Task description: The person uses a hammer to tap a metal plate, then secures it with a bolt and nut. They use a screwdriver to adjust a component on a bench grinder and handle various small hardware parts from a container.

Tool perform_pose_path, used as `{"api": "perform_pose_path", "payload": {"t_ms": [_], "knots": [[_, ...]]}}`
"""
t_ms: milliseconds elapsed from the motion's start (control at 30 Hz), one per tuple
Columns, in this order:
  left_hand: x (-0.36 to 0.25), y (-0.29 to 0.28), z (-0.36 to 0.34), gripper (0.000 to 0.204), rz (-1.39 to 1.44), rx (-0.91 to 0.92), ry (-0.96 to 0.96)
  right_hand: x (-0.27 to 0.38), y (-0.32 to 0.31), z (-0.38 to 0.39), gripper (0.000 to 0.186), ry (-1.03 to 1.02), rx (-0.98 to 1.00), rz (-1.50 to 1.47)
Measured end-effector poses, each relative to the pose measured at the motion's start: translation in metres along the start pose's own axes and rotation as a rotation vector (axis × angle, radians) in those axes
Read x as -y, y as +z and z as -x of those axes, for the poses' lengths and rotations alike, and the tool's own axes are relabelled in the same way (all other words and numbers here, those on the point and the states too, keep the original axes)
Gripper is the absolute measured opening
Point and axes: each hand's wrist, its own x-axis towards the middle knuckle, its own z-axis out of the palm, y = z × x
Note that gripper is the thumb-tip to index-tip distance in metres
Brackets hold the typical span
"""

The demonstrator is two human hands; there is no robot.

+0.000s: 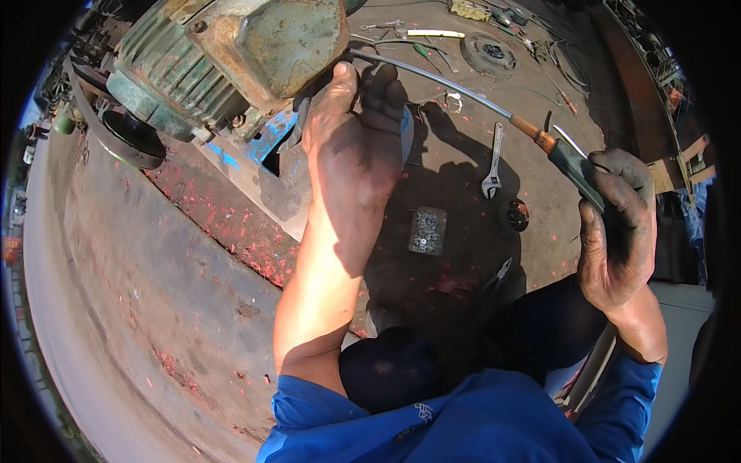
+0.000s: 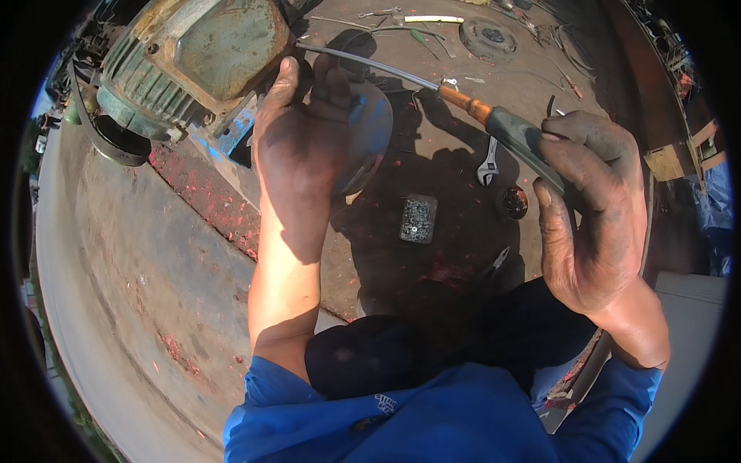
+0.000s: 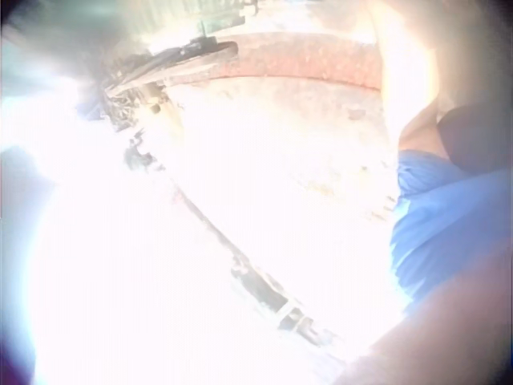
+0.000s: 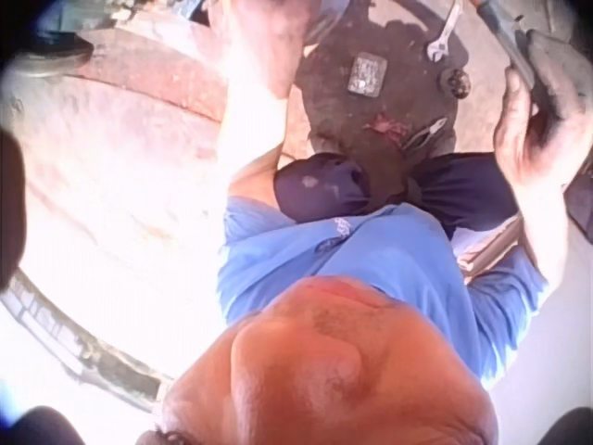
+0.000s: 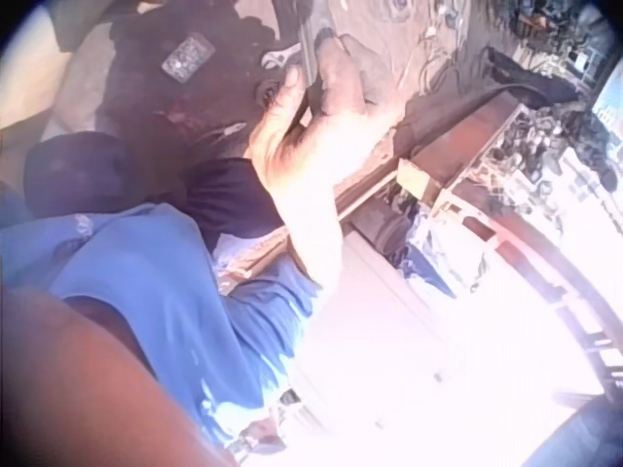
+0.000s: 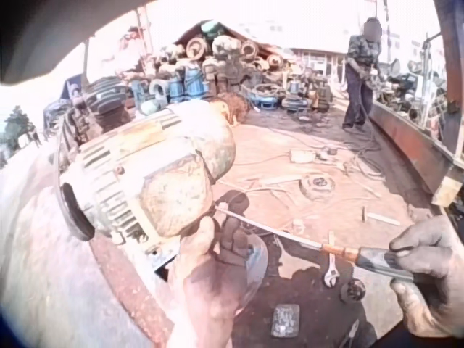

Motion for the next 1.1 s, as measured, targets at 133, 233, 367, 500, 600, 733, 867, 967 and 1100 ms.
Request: {"api": "perform_pose_path", "payload": {"t_ms": [133,233,367,500,600,733,867,967,1100], "knots": [[-0.001,0.000,-0.001,0.020,0.010,-0.046,0.048,0.001,0.006,0.006,0.033,0.133,-0.110,-0.068],[-0.003,-0.004,-0.007,0.023,0.025,-0.134,0.001,0.007,0.010,0.002,0.036,0.356,-0.182,-0.185],[-0.002,-0.004,-0.005,0.024,-0.080,-0.138,0.058,0.002,0.012,-0.006,0.037,0.073,-0.140,-0.177],[-0.001,-0.003,-0.012,0.021,-0.115,-0.114,0.012,-0.009,0.013,-0.002,0.033,0.126,-0.173,-0.128],[-0.002,-0.001,-0.009,0.022,-0.144,-0.088,0.039,-0.012,0.005,-0.006,0.037,0.344,-0.124,-0.210],[-0.002,-0.003,-0.016,0.022,-0.123,-0.061,0.032,-0.019,0.013,0.005,0.060,0.027,-0.135,-0.141],[0.001,-0.001,-0.013,0.025,-0.188,-0.042,0.120,-0.034,0.016,0.021,0.057,0.024,-0.196,-0.125],[0.004,0.003,-0.010,0.025,-0.226,-0.097,0.151,-0.032,0.008,0.010,0.054,0.042,-0.121,-0.152],[-0.011,-0.002,-0.012,0.024,-0.261,-0.077,0.155,-0.034,0.010,-0.015,0.053,-0.192,-0.119,-0.135]]}}
